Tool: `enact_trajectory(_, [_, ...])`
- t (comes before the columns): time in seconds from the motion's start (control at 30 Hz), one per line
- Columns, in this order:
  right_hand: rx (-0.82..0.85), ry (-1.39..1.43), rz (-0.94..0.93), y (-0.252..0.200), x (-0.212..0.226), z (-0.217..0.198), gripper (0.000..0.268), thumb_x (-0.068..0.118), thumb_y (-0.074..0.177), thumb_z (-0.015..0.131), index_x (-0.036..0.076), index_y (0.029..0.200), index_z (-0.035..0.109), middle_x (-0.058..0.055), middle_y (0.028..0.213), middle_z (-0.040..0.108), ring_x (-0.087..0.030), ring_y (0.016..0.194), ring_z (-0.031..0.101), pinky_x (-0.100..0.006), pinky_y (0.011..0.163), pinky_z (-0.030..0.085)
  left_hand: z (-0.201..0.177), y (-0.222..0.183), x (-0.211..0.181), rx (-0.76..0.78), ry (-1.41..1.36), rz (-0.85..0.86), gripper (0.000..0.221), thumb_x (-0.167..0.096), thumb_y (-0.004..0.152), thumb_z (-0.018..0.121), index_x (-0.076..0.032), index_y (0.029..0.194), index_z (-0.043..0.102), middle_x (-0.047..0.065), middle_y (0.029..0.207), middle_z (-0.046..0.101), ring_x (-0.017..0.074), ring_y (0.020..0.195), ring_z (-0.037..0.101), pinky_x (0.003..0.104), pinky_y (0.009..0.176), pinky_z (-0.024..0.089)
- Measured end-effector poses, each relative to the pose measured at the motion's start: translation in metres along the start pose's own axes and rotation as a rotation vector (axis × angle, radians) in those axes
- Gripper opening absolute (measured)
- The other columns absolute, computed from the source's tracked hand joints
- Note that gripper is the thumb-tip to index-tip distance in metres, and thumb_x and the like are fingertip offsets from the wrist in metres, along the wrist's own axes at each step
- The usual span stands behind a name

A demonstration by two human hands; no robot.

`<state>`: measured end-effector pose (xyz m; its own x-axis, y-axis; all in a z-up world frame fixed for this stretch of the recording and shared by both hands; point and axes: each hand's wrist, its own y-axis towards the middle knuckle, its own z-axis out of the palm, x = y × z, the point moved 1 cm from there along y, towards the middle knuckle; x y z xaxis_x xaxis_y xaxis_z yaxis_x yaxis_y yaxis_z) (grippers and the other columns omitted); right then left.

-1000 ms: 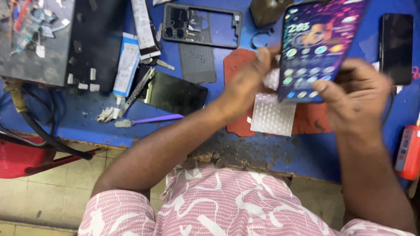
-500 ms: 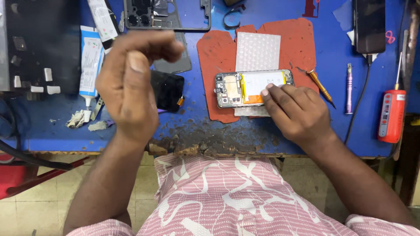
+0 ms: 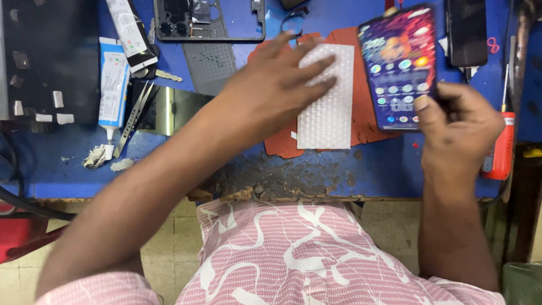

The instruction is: The person tests a smartphone by entering a PIN and navigating the interface, then opens the back cover to access the internal components. They use a screwdriver to adjust parts near the camera module and battery, then reassemble the device.

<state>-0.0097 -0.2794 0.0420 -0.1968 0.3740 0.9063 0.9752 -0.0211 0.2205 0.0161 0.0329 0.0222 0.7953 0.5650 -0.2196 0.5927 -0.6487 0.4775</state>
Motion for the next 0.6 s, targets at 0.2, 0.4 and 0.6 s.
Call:
enact_trajectory(0.2, [0.004,0.584,0.163,0.009,-0.017,-0.018,0.018,-0.008,0.102,0.075,-0.011,0.119,0.068,-0.015,0.107,0.075,-0.016,0.09,0.073,-0.027,0.09,0.061,0.028,0.059,0.005,0.332,-0.201,0.143,0.077,-0.027,0.051,0.08,-0.016,0.126,0.065,0.012,0.135,0.057,0.0384,0.139,0.036,0.07,0.107,0.028])
enact_trajectory(0.4, [-0.064,0.214,-0.019,0.009,-0.011,-0.031,0.02,0.001,0.1,0.079,-0.007,0.115,0.069,-0.01,0.106,0.074,-0.011,0.087,0.068,-0.022,0.084,0.055,0.001,0.042,-0.014,0.336,0.01,-0.069,0.077,-0.037,0.067,0.083,-0.003,0.132,0.061,0.015,0.121,0.059,0.035,0.127,0.049,0.068,0.113,0.033])
enact_trajectory(0.6, [0.102,-0.596,-0.605,0.012,0.014,-0.003,0.017,-0.007,0.096,0.081,-0.005,0.109,0.071,-0.016,0.107,0.074,-0.026,0.097,0.073,-0.033,0.083,0.059,-0.027,-0.001,-0.044,0.123,0.06,-0.291,0.089,-0.05,0.069,0.081,0.005,0.135,0.06,0.022,0.129,0.058,0.0377,0.124,0.053,0.062,0.107,0.037])
